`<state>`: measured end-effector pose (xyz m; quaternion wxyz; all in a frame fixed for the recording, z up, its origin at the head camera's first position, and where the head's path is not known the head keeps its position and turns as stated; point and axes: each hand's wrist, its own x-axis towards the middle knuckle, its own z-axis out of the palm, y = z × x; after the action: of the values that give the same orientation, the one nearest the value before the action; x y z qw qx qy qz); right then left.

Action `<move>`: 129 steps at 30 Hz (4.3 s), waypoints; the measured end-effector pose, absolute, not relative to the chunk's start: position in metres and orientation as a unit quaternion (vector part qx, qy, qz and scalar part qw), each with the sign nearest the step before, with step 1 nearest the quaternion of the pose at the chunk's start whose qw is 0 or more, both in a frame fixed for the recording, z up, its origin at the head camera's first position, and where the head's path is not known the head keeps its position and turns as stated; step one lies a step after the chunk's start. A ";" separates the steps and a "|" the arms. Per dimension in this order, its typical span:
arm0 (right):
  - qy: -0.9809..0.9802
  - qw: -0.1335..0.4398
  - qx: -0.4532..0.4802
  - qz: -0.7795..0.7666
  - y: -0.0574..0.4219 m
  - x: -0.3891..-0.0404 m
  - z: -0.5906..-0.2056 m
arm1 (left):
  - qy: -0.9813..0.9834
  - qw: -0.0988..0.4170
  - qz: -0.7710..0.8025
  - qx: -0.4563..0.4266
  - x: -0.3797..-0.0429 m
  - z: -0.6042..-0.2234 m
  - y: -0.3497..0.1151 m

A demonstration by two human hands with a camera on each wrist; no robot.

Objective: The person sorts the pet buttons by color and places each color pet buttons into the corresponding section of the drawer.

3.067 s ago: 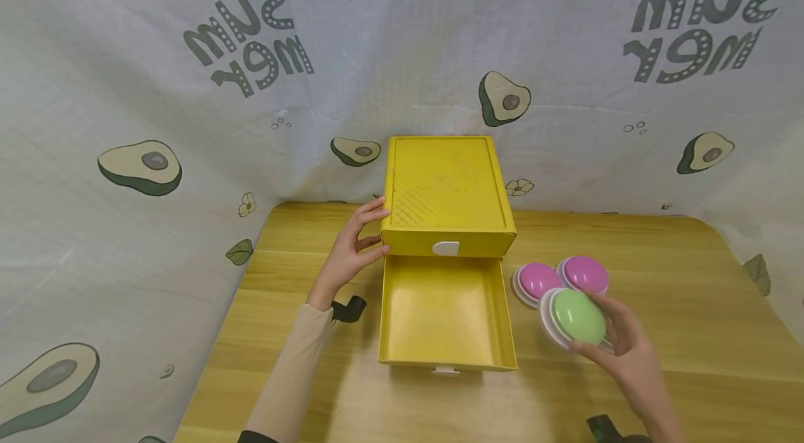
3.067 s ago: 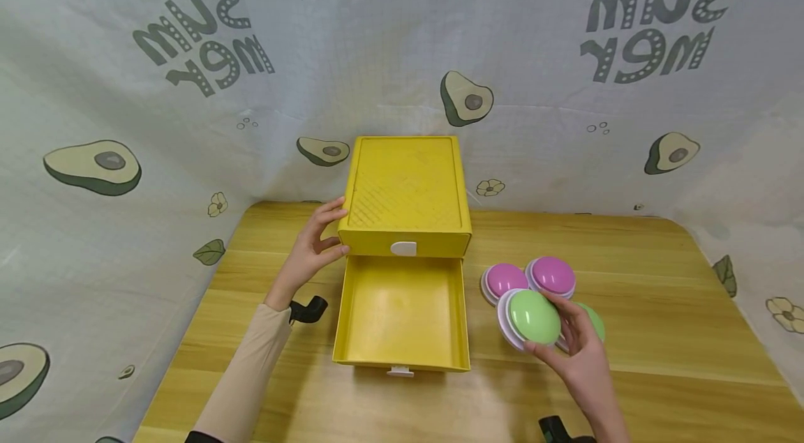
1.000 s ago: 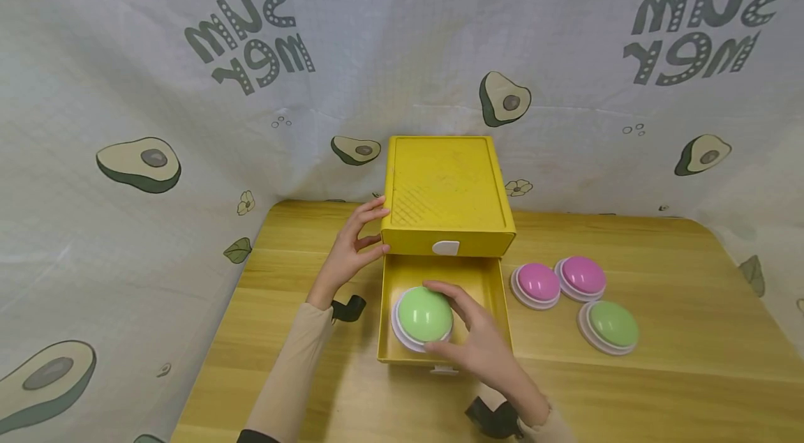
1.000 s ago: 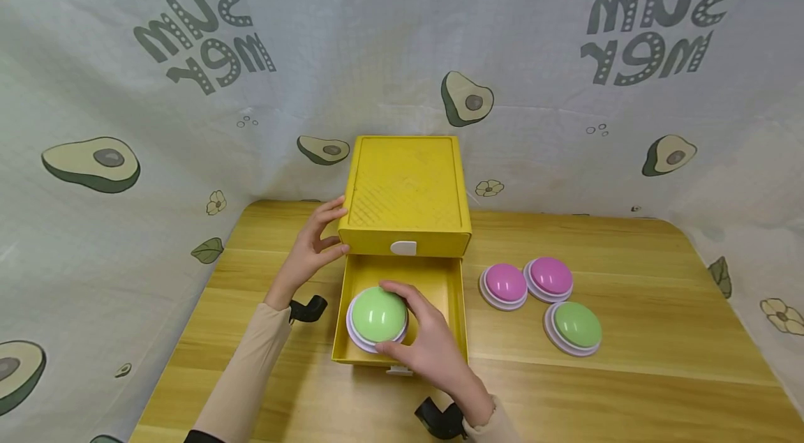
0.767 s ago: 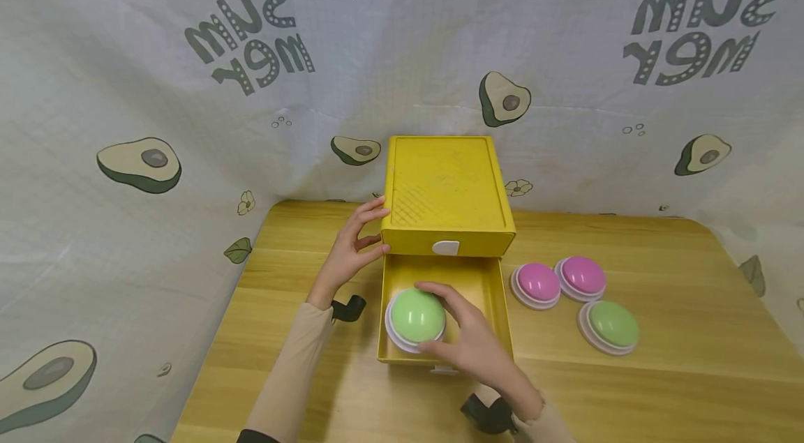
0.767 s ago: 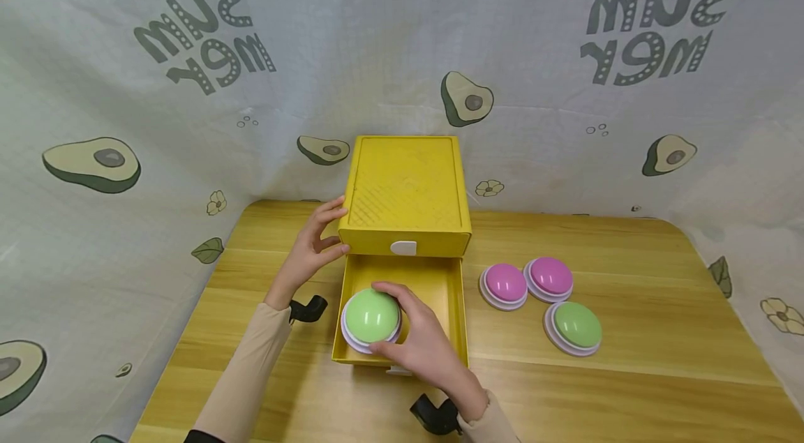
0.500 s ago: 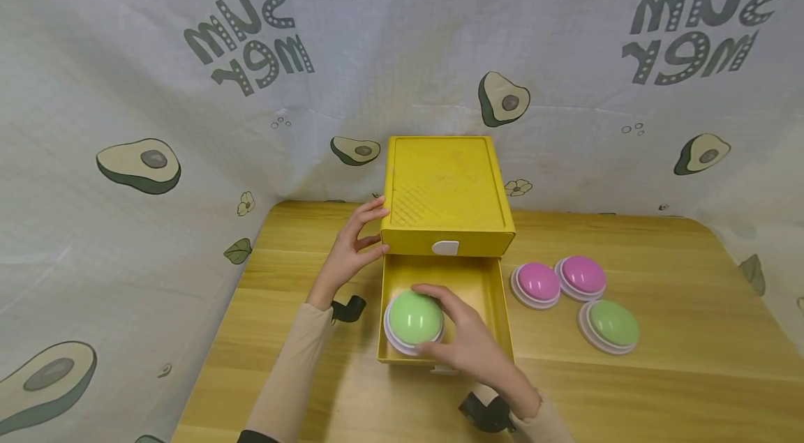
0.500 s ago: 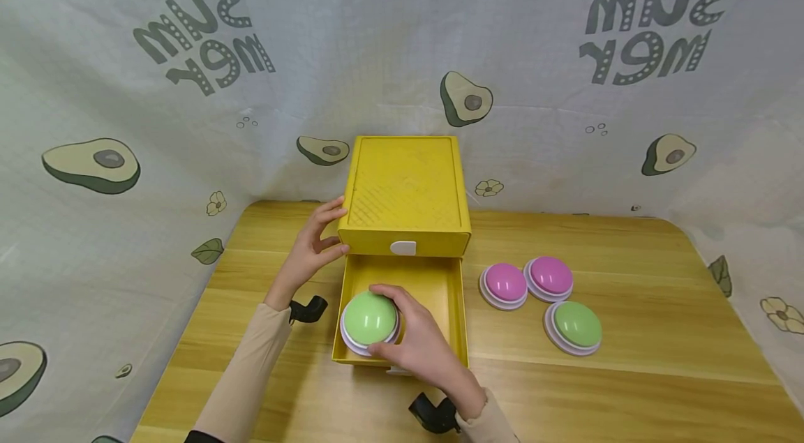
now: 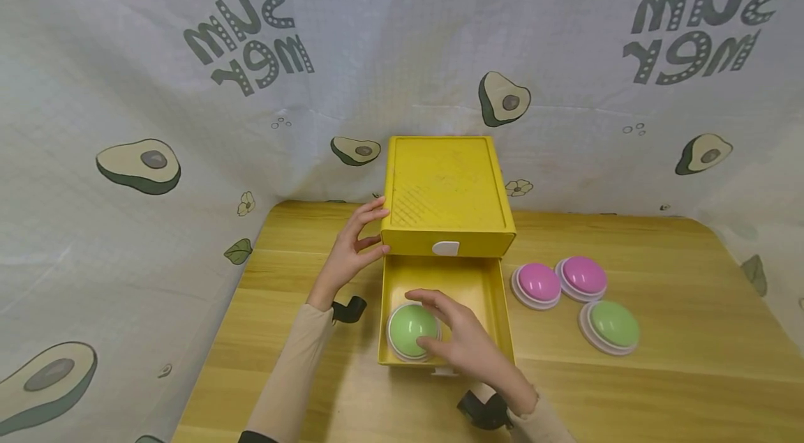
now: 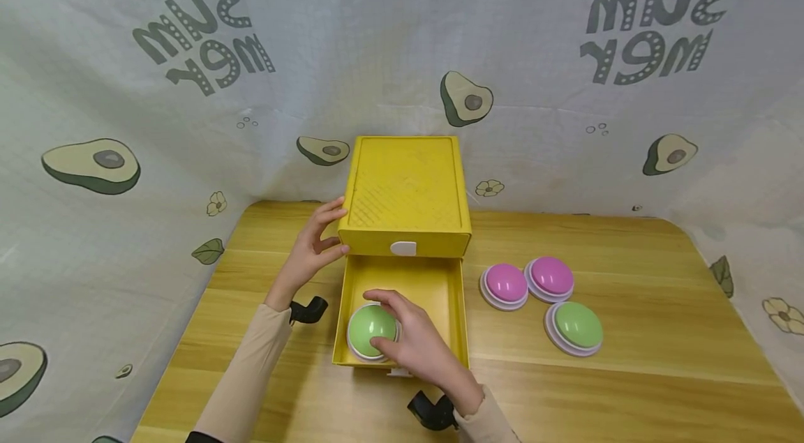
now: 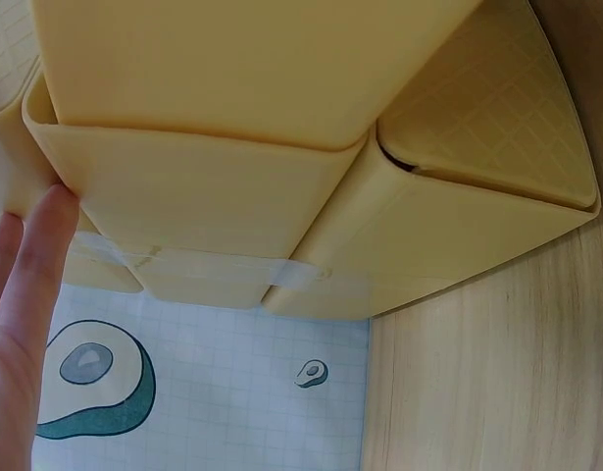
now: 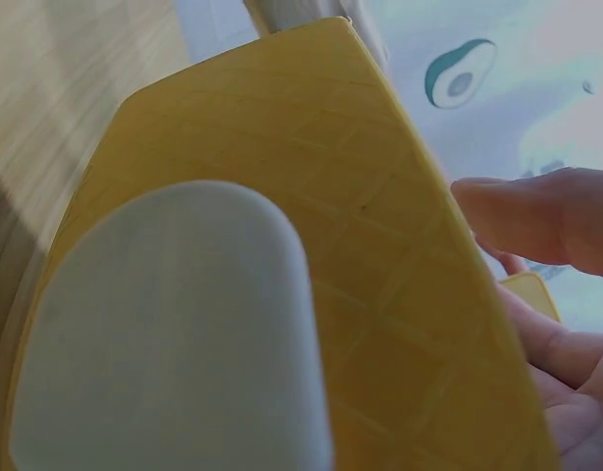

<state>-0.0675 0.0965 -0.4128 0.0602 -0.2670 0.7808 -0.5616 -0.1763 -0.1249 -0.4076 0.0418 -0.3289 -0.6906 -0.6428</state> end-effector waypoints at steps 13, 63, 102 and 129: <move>0.755 0.010 -0.247 -0.608 0.110 -0.062 -0.411 | -0.695 0.042 -0.639 -0.327 -0.172 -0.404 -0.125; 0.672 -0.174 -0.098 -0.713 0.264 -0.025 -0.426 | -0.686 0.040 -0.649 -0.326 -0.173 -0.406 -0.123; 0.773 -0.159 0.085 -0.609 0.327 -0.024 -0.493 | -0.688 0.042 -0.647 -0.326 -0.173 -0.405 -0.123; 0.836 -0.097 0.032 -0.540 0.360 -0.034 -0.519 | -0.689 0.042 -0.647 -0.325 -0.174 -0.406 -0.122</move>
<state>-0.0339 0.3603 -0.5190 -0.0974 0.0318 0.8355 -0.5398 -0.1736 -0.1220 -0.4059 0.0422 -0.3250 -0.6888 -0.6466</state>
